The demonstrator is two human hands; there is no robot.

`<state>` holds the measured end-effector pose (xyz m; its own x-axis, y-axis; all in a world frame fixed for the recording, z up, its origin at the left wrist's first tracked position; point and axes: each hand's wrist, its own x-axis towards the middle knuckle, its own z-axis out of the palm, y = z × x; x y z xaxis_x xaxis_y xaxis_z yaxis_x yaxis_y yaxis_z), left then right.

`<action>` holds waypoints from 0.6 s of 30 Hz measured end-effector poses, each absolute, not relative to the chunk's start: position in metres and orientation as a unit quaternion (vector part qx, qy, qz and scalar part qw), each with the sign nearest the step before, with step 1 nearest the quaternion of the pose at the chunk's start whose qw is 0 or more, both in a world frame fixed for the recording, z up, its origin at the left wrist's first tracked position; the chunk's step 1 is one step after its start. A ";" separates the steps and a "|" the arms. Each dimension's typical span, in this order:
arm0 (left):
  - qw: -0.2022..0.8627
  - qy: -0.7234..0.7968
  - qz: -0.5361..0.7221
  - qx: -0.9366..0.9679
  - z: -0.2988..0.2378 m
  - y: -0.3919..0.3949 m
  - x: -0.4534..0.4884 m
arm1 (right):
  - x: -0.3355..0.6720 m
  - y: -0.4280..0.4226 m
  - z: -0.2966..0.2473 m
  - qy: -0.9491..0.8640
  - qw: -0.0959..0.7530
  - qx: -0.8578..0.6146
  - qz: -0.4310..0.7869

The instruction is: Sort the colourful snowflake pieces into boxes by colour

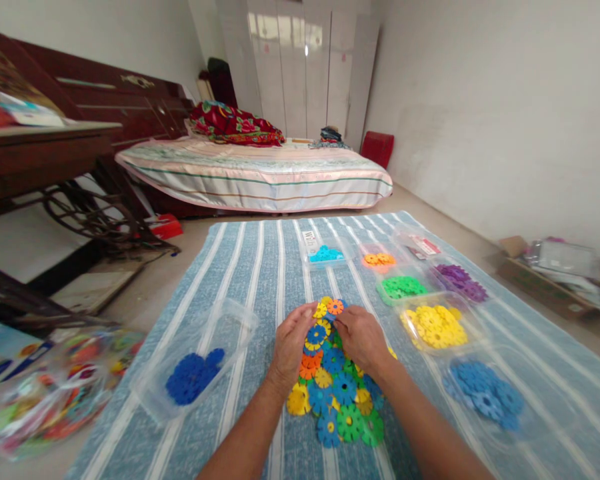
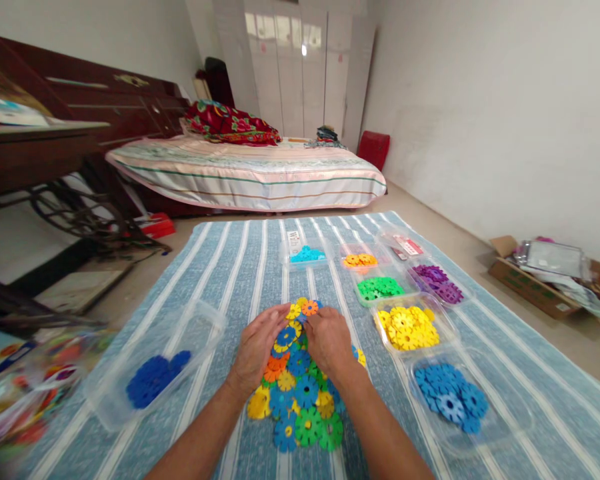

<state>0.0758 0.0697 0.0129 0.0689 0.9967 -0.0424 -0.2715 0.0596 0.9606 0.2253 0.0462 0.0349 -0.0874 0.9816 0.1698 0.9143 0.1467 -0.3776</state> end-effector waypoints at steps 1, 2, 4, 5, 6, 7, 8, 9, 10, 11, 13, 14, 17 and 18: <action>0.592 0.424 0.535 0.429 0.013 0.070 0.076 | 0.226 0.046 0.034 -0.727 0.212 -0.647 0.089; 0.592 0.424 0.535 0.429 0.013 0.070 0.075 | 0.227 0.046 0.032 -0.720 0.234 -0.647 0.094; 0.593 0.425 0.534 0.428 0.013 0.070 0.075 | 0.229 0.046 0.029 -0.702 0.279 -0.646 0.108; 0.594 0.425 0.532 0.428 0.013 0.070 0.075 | 0.230 0.046 0.028 -0.694 0.296 -0.646 0.116; 0.595 0.425 0.531 0.428 0.012 0.070 0.075 | 0.232 0.047 0.027 -0.685 0.310 -0.647 0.123; 0.595 0.426 0.530 0.428 0.012 0.069 0.075 | 0.234 0.047 0.027 -0.678 0.320 -0.650 0.129; 0.596 0.426 0.528 0.429 0.012 0.069 0.075 | 0.236 0.047 0.026 -0.670 0.328 -0.653 0.135; 0.597 0.426 0.527 0.429 0.011 0.069 0.075 | 0.239 0.047 0.026 -0.661 0.336 -0.656 0.139; 0.597 0.426 0.527 0.430 0.011 0.069 0.075 | 0.241 0.047 0.027 -0.651 0.347 -0.659 0.148; 0.597 0.425 0.527 0.431 0.011 0.070 0.074 | 0.244 0.047 0.027 -0.636 0.362 -0.661 0.166; 0.599 0.422 0.526 0.432 0.011 0.070 0.074 | 0.247 0.045 0.029 -0.594 0.404 -0.660 0.222; 0.599 0.422 0.526 0.431 0.011 0.070 0.074 | 0.248 0.044 0.029 -0.571 0.425 -0.656 0.250; 0.601 0.423 0.524 0.430 0.012 0.070 0.074 | 0.250 0.041 0.032 -0.537 0.457 -0.648 0.287; 0.601 0.425 0.524 0.430 0.013 0.070 0.074 | 0.249 0.039 0.033 -0.541 0.456 -0.648 0.282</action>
<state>0.0740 0.0702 0.0132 0.0906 0.9941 -0.0601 -0.2642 0.0821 0.9610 0.2494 0.0394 0.0334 0.2559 0.9583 0.1273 0.4430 0.0008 -0.8965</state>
